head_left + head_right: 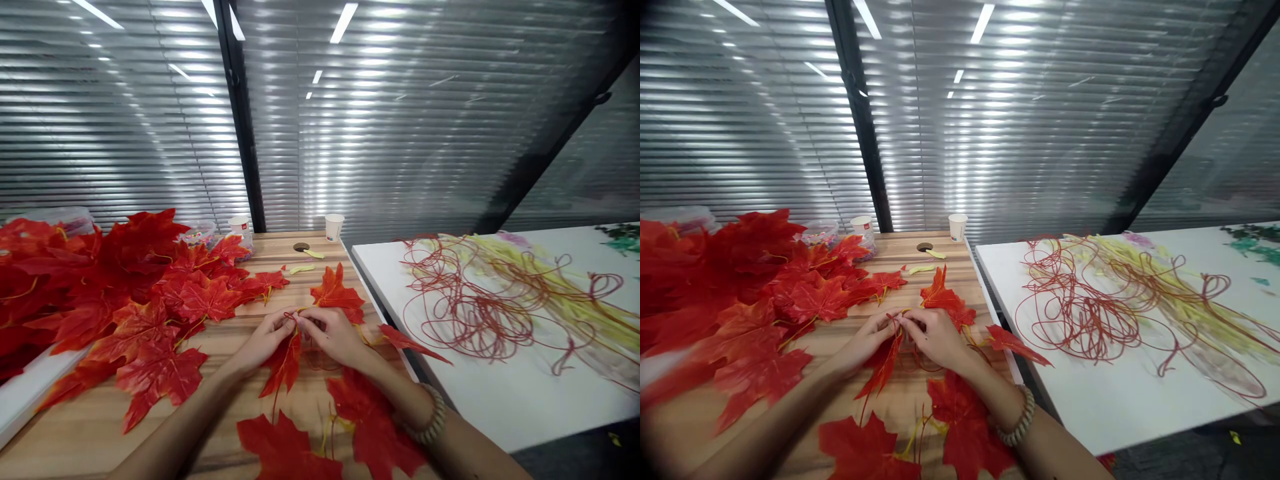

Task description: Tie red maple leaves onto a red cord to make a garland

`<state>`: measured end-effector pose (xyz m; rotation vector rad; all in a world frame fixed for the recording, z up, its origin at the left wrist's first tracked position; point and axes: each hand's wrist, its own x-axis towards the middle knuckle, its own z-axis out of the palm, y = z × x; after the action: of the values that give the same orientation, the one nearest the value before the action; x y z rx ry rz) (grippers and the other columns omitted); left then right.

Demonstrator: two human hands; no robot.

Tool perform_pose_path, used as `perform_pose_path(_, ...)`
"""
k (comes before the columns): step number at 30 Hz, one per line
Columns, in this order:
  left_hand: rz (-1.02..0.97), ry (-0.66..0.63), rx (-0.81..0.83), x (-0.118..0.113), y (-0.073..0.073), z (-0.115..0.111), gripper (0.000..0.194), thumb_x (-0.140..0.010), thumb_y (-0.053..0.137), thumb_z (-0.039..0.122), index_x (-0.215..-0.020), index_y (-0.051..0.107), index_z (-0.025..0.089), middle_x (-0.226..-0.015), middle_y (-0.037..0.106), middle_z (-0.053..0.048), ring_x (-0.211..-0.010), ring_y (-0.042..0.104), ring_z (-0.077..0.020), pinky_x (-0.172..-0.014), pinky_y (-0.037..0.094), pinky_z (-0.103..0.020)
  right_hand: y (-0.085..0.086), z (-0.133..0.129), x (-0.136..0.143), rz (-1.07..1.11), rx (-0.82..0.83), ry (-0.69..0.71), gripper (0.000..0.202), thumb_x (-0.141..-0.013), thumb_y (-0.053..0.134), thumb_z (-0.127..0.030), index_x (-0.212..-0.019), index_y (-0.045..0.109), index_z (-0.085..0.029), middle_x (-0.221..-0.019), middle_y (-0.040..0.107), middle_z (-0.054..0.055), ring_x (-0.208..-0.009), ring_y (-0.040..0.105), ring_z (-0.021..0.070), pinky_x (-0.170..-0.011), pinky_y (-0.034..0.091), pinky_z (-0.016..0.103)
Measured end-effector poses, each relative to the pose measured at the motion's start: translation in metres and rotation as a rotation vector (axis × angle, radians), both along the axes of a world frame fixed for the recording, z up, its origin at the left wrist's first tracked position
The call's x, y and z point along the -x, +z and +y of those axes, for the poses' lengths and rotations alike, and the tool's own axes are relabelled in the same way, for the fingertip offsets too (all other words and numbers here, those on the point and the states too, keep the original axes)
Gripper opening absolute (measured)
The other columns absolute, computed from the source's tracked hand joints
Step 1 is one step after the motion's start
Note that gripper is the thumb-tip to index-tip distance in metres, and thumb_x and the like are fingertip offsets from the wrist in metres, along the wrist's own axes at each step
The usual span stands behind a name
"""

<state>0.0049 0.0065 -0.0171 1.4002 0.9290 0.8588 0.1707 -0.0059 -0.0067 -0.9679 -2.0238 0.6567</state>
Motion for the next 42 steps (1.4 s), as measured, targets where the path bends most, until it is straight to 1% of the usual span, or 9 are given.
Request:
perform_pose_path(9,-0.013,-0.024,0.0,0.0003,-0.0012,0.0013,0.046,-0.069,0.063,0.049,-0.103,0.061,0.017,-0.109,0.061,-0.009,-0.105,0.051,-0.0241,-0.097,0.033,-0.036,0.0007,0.0,-0.0002,0.0,0.006,-0.001,0.024,-0.088,0.043,-0.025,-0.08,0.064,-0.015,-0.069,0.063,0.002,-0.06,0.053,0.0109,-0.059,0.039,0.02)
perform_pose_path(16,-0.004,-0.003,0.01,0.0002,-0.0001,0.0003,0.047,-0.068,0.063,0.051,-0.101,0.061,0.018,-0.11,0.061,-0.008,-0.106,0.05,-0.0245,-0.098,0.033,-0.036,-0.0003,0.0001,-0.0001,-0.012,0.004,-0.008,0.024,-0.088,0.043,-0.024,-0.08,0.064,-0.015,-0.068,0.063,0.002,-0.06,0.053,0.011,-0.059,0.039,0.02)
perform_pose_path(27,0.008,-0.036,-0.008,-0.0017,0.0017,-0.0002,0.046,-0.069,0.061,0.051,-0.1,0.061,0.017,-0.107,0.062,-0.008,-0.104,0.052,-0.0237,-0.096,0.035,-0.035,0.0003,0.0005,-0.0009,-0.024,0.0,-0.008,0.025,-0.088,0.043,-0.024,-0.077,0.063,-0.015,-0.065,0.061,0.002,-0.058,0.051,0.0104,-0.057,0.038,0.02)
perform_pose_path(38,0.054,-0.039,-0.057,-0.0029,0.0031,-0.0011,0.039,-0.074,0.057,0.049,-0.097,0.062,0.018,-0.104,0.064,-0.006,-0.102,0.053,-0.023,-0.094,0.037,-0.034,0.0001,0.0006,-0.0006,-0.029,-0.01,-0.014,0.026,-0.088,0.042,-0.025,-0.078,0.063,-0.016,-0.065,0.061,0.001,-0.056,0.051,0.0103,-0.056,0.037,0.02)
perform_pose_path(42,0.049,-0.041,-0.062,-0.003,0.0022,-0.0008,0.038,-0.074,0.057,0.048,-0.097,0.062,0.018,-0.103,0.064,-0.006,-0.101,0.052,-0.0228,-0.094,0.036,-0.034,-0.0001,0.0005,-0.0005,-0.022,-0.003,-0.012,0.025,-0.088,0.043,-0.025,-0.075,0.062,-0.016,-0.063,0.06,0.001,-0.055,0.05,0.0103,-0.055,0.037,0.02)
